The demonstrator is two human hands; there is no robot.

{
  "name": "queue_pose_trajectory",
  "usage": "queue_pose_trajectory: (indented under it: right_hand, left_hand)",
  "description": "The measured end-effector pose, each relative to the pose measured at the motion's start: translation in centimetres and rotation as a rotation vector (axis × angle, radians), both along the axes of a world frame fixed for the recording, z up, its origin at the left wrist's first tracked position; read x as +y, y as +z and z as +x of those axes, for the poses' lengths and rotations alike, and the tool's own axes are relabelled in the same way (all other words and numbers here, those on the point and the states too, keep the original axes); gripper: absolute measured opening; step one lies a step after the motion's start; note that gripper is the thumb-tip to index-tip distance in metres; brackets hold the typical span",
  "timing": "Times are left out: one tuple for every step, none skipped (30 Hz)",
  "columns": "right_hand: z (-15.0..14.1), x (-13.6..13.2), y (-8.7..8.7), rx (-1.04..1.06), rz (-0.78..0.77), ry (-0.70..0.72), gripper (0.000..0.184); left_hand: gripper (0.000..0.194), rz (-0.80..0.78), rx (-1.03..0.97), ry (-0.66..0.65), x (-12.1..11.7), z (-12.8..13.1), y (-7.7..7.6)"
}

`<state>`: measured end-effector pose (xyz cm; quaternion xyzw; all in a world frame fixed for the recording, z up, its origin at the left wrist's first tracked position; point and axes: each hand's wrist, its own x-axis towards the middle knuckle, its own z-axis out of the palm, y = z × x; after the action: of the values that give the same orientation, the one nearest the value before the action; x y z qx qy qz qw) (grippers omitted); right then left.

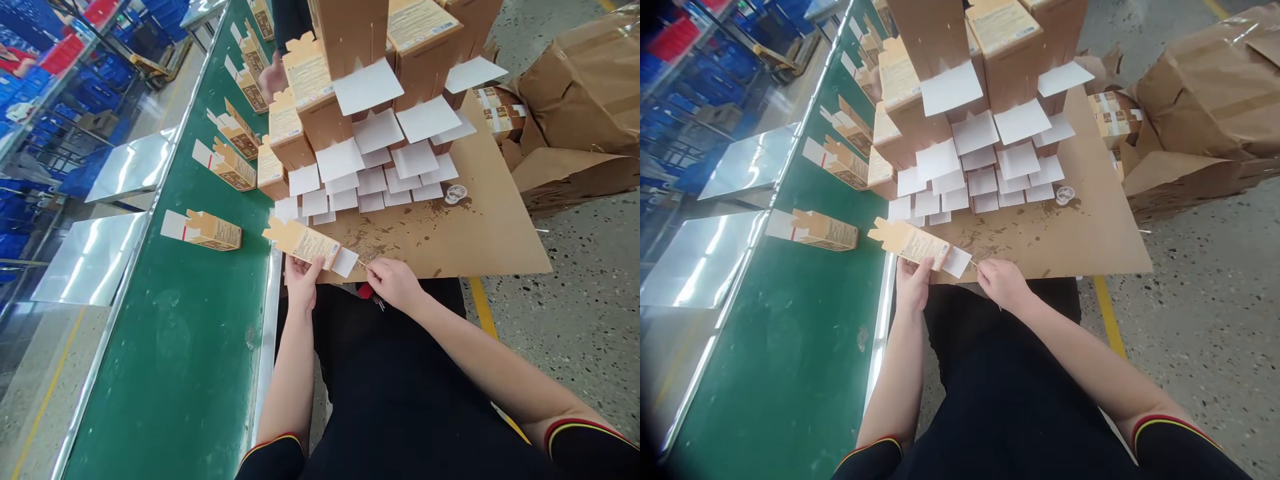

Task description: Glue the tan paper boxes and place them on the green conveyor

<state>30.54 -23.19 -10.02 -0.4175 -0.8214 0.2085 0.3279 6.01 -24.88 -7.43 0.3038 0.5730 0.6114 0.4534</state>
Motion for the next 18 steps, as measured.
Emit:
queue_pose_trajectory:
  right_hand:
    - [0.0, -0.1, -0.1, -0.012, 0.008, 0.022, 0.032]
    - [-0.1, -0.3, -0.1, -0.015, 0.014, 0.046, 0.032]
    - [-0.2, -0.5, -0.1, -0.007, 0.02, 0.069, 0.032]
    - [-0.2, -0.8, 0.0, 0.015, 0.023, 0.089, 0.032]
    - [-0.2, -1.1, 0.1, 0.05, 0.021, 0.104, 0.032]
    - [-0.2, -1.4, 0.4, 0.092, 0.012, 0.11, 0.032]
    - [0.0, -1.8, 0.6, 0.137, -0.002, 0.102, 0.032]
    - [0.4, -2.1, 1.0, 0.18, -0.021, 0.079, 0.032]
    - [0.8, -2.5, 1.3, 0.218, -0.04, 0.045, 0.031]
    - [1.4, -2.8, 1.7, 0.249, -0.057, 0.007, 0.029]
    - [2.1, -3.1, 2.0, 0.271, -0.067, -0.033, 0.029]
    - [2.9, -3.3, 2.3, 0.287, -0.072, -0.071, 0.028]
    - [3.7, -3.5, 2.6, 0.298, -0.075, -0.104, 0.028]
    - [4.4, -3.6, 2.8, 0.305, -0.076, -0.132, 0.028]
    - [5.1, -3.7, 3.1, 0.309, -0.078, -0.159, 0.028]
    - [5.8, -3.8, 3.2, 0.312, -0.083, -0.186, 0.028]
    - [6.3, -3.9, 3.4, 0.313, -0.09, -0.213, 0.027]
    - [6.8, -4.0, 3.6, 0.314, -0.093, -0.239, 0.026]
  left_hand:
    - [0.088, 0.006, 0.005, 0.004, 0.0, 0.1, 0.0]
    - [0.089, 0.014, 0.016, 0.007, 0.0, 0.3, 0.0]
    - [0.089, 0.022, 0.033, 0.008, -0.1, 0.5, -0.1]
    - [0.088, 0.031, 0.056, 0.007, -0.1, 0.7, -0.1]
    - [0.088, 0.04, 0.083, 0.002, -0.2, 0.9, -0.1]
    - [0.088, 0.052, 0.115, -0.001, -0.4, 1.3, -0.1]
    - [0.088, 0.066, 0.154, 0.002, -0.6, 1.6, 0.0]
    - [0.089, 0.079, 0.203, 0.007, -0.9, 2.1, 0.0]
    - [0.09, 0.09, 0.258, 0.013, -1.2, 2.6, 0.1]
    - [0.09, 0.095, 0.319, 0.018, -1.5, 3.0, 0.1]
    - [0.088, 0.094, 0.38, 0.021, -1.7, 3.5, 0.2]
    - [0.086, 0.088, 0.437, 0.027, -2.0, 3.9, 0.2]
    - [0.083, 0.081, 0.488, 0.037, -2.3, 4.3, 0.1]
    - [0.081, 0.074, 0.531, 0.048, -2.4, 4.6, 0.1]
    - [0.079, 0.071, 0.567, 0.056, -2.6, 4.8, 0.0]
    - [0.077, 0.071, 0.596, 0.061, -2.7, 4.9, 0.0]
    - [0.076, 0.074, 0.618, 0.061, -2.8, 5.0, 0.0]
    - [0.076, 0.076, 0.637, 0.058, -2.9, 5.1, -0.1]
